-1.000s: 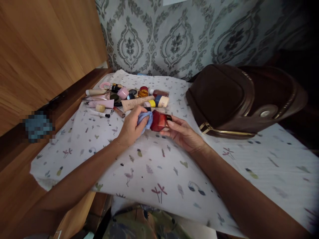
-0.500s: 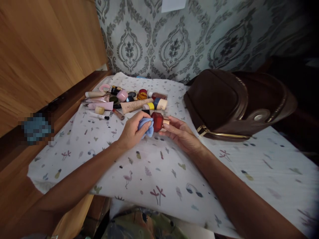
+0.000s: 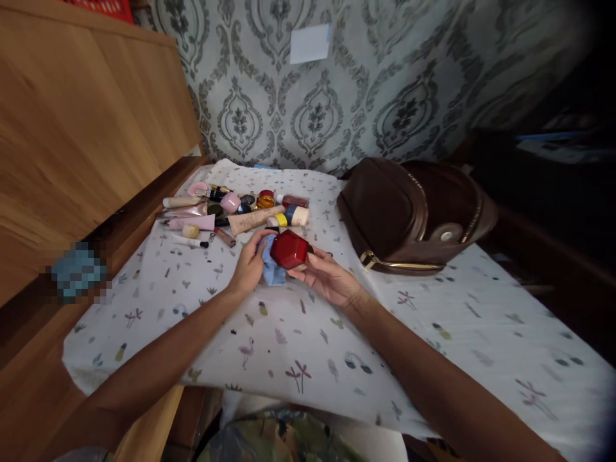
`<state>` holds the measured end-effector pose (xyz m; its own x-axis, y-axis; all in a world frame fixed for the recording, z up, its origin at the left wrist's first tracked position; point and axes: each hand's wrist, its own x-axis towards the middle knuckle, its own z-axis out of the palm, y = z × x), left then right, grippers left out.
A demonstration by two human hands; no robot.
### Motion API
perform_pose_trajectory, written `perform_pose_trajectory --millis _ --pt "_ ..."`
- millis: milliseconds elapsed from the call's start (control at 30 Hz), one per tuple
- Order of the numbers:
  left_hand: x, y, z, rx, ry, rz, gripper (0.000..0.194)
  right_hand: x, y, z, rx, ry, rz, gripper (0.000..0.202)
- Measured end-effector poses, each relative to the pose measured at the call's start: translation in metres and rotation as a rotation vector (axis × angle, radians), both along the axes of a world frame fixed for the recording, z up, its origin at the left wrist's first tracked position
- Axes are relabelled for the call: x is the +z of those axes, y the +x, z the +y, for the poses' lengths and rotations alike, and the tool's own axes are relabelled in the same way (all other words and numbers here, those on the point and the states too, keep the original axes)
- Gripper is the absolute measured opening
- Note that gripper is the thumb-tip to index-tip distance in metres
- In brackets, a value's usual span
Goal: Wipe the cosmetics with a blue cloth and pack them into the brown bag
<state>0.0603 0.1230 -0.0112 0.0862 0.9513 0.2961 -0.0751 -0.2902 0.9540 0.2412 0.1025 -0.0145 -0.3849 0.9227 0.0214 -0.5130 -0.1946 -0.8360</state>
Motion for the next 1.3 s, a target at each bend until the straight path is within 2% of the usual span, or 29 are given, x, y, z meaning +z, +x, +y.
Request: perform_pose_trajectory --millis 100,200,400,533,600,700,767,867,967,1167,1300 --pt "-0.003 0.010 -0.004 -0.096 -0.222 -0.245 0.023 -0.001 -0.003 0.000 -0.060 0.009 0.009 0.040" --pt "-0.003 0.015 -0.006 -0.127 -0.398 -0.396 0.026 -0.002 -0.006 0.002 -0.141 0.019 -0.004 0.040" --pt "-0.004 0.015 -0.005 -0.196 -0.600 -0.507 0.027 -0.005 -0.004 0.009 -0.364 0.129 -0.161 0.051" --pt "-0.006 0.015 -0.008 -0.283 -0.706 -0.516 0.027 -0.018 0.003 0.016 -0.520 0.326 -0.368 0.053" --pt "-0.006 0.015 -0.009 -0.332 -0.732 -0.518 0.026 -0.024 0.007 0.017 -0.597 0.500 -0.544 0.050" --pt "-0.006 0.014 -0.009 -0.324 -0.772 -0.559 0.019 -0.027 0.009 0.015 -0.678 0.753 -0.832 0.044" --pt "-0.004 0.015 -0.008 -0.300 -0.783 -0.597 0.019 -0.023 0.009 0.011 -0.692 0.851 -0.937 0.040" --pt "-0.003 0.015 -0.007 -0.311 -0.732 -0.608 0.032 -0.015 0.006 0.004 -0.648 0.944 -0.998 0.030" --pt "-0.003 0.014 -0.005 -0.337 -0.677 -0.591 0.040 -0.010 0.003 -0.001 -0.576 0.996 -1.022 0.031" --pt "-0.004 0.009 -0.004 -0.351 -0.637 -0.498 0.044 -0.016 0.001 0.000 -0.582 0.935 -0.953 0.061" --pt "-0.003 0.008 -0.007 -0.318 -0.677 -0.334 0.057 -0.011 0.001 -0.002 -0.588 0.966 -0.958 0.056"
